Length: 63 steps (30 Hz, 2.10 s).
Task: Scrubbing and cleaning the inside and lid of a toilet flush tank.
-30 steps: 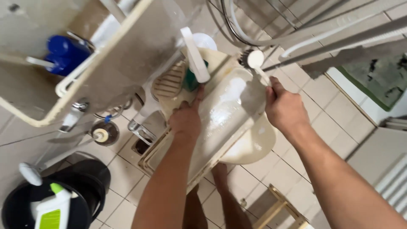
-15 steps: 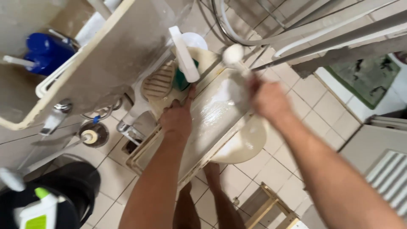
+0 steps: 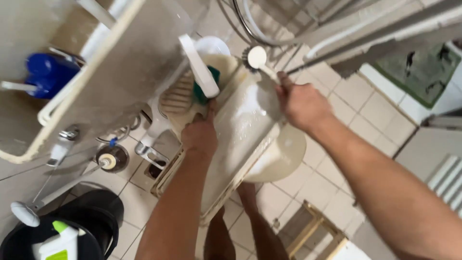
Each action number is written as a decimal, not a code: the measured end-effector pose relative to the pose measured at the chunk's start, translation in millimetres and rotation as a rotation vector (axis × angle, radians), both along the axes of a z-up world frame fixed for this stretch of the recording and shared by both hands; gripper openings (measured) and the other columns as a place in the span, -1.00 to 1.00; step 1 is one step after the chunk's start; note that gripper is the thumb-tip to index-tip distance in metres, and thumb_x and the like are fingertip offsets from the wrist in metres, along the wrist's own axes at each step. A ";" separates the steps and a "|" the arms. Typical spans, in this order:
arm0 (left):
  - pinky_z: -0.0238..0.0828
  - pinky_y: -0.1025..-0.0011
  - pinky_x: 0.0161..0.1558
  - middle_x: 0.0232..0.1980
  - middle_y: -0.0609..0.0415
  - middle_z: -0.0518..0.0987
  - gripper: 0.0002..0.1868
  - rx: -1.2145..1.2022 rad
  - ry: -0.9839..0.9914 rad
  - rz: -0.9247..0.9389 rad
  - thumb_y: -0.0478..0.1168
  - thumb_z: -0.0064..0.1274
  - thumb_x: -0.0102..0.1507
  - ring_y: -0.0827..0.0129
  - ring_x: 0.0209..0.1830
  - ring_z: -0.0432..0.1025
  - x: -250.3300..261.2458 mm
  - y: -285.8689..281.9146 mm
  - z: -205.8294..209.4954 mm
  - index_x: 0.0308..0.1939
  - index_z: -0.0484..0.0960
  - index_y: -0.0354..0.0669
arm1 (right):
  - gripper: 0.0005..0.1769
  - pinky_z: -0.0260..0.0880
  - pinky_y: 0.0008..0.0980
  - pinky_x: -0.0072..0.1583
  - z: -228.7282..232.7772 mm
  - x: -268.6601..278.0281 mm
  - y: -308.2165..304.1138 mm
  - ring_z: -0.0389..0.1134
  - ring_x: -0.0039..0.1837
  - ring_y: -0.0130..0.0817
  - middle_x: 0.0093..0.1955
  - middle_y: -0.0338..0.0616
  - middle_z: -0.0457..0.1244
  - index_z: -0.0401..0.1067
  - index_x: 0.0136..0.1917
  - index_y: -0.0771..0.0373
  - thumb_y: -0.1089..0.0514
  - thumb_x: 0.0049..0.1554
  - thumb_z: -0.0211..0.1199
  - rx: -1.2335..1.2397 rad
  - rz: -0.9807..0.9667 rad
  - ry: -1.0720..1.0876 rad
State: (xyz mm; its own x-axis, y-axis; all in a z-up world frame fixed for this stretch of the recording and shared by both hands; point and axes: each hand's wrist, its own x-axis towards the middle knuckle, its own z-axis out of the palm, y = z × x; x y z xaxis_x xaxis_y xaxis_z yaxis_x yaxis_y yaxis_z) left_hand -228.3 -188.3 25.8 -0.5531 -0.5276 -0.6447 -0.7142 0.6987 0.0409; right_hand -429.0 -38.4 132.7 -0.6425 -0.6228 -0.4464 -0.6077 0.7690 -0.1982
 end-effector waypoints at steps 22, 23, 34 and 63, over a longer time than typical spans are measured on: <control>0.53 0.11 -0.06 0.13 -0.15 0.52 0.13 0.047 0.140 0.134 -0.01 0.17 0.26 -0.02 -0.02 0.54 17.7 7.9 1.1 0.65 -0.38 0.24 | -0.13 0.54 -0.17 -0.31 11.2 116.8 85.3 0.49 -0.25 -0.01 -0.13 0.19 0.37 -0.36 0.72 0.22 0.31 0.25 -0.09 0.493 0.325 -0.118; 0.53 0.11 -0.06 0.13 -0.15 0.52 0.13 0.047 0.141 0.139 -0.01 0.17 0.26 -0.02 -0.02 0.54 18.4 9.2 -5.0 0.65 -0.38 0.24 | -0.13 0.54 -0.17 -0.31 15.6 110.0 76.0 0.49 -0.25 -0.01 -0.13 0.19 0.37 -0.36 0.72 0.22 0.31 0.25 -0.09 0.494 0.330 -0.116; 0.54 0.15 -0.02 0.17 -0.24 0.52 -0.01 0.027 0.170 0.110 -0.17 0.00 0.34 -0.05 -0.01 0.54 19.0 11.3 -20.5 0.69 -0.32 0.13 | -0.07 0.43 -0.21 -0.44 -67.1 179.0 123.2 0.37 -0.40 -0.20 -0.31 0.11 0.30 -0.35 0.69 0.44 0.20 0.21 0.01 0.354 0.636 -0.210; 0.07 0.16 0.46 0.48 -0.05 0.38 -0.09 1.148 1.282 2.207 0.42 -0.60 0.35 0.03 0.44 0.24 195.3 130.1 -55.1 0.47 0.31 -0.19 | -0.31 0.32 -0.08 -0.30 -29.6 270.7 111.5 0.24 -0.43 -0.23 -0.43 -0.05 0.30 0.25 0.42 0.17 -0.33 0.33 -0.30 0.382 0.028 -0.564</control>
